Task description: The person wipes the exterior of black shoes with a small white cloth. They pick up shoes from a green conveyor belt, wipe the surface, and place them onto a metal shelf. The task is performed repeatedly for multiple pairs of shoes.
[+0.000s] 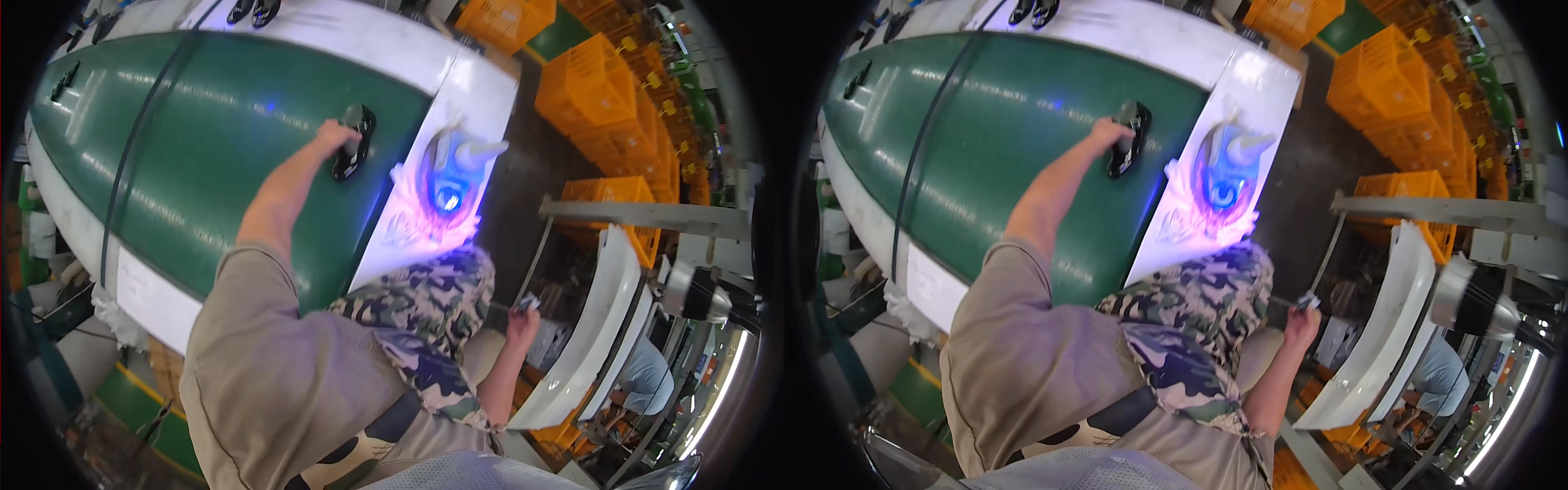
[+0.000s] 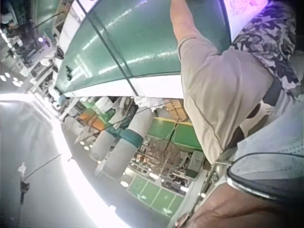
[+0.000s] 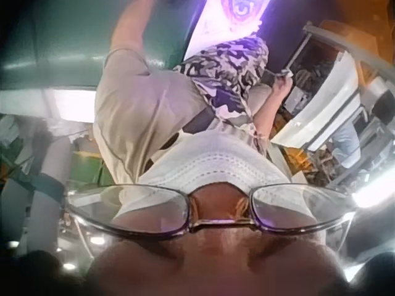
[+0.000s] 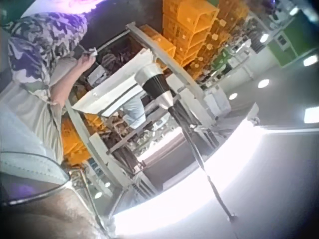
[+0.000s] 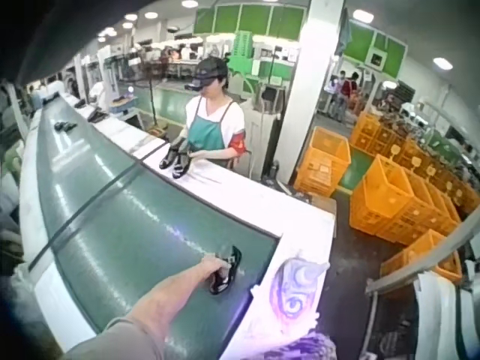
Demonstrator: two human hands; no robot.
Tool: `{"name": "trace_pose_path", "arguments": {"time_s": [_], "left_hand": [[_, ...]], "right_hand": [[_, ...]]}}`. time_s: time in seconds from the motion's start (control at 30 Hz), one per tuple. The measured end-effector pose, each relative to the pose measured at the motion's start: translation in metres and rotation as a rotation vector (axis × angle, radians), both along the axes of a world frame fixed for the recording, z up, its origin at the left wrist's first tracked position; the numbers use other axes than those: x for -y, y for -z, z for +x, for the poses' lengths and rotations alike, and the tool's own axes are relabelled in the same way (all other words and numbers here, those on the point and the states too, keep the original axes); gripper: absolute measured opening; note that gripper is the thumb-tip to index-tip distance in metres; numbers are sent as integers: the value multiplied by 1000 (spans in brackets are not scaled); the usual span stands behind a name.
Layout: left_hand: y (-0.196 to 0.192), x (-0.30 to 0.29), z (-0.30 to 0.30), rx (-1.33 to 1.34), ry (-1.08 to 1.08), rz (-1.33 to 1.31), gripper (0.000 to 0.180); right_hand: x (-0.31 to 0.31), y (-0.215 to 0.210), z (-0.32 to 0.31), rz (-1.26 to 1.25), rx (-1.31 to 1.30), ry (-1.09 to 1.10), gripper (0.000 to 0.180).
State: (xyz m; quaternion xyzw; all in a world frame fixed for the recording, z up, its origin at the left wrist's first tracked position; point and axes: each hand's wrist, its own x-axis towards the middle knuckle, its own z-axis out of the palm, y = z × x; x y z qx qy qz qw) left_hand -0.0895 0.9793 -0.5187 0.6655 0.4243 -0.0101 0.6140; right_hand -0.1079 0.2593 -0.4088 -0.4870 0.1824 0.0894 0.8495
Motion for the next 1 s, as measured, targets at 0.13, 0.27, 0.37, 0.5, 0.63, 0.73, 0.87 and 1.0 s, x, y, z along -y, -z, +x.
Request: {"name": "trace_pose_path", "arguments": {"time_s": [0.13,0.27,0.37,0.5,0.63,0.73,0.87,1.0], "left_hand": [[-13,-2,-80,231,-57,-785,45],[-49,24,-148,476,-162,-992,58],[-57,33,-169,512,-209,-988,63],[-63,27,-176,421,-165,-943,54],[-53,-13,-176,217,281,-139,47],[-100,-4,-156,-167,907,539,50],[-68,17,-184,-135,1488,1089,61],[-56,29,-191,-200,1173,796,74]], "right_hand": [[-5,9,4,-40,9,-77,9],[-15,9,14,-39,-9,-84,12],[-25,7,22,-39,-21,-60,12],[-34,3,31,-20,-4,-63,14],[-37,7,39,-9,7,-56,15],[-35,14,31,-7,9,-19,15],[-35,20,30,10,34,-39,14],[-34,21,27,43,27,-11,13]]}}
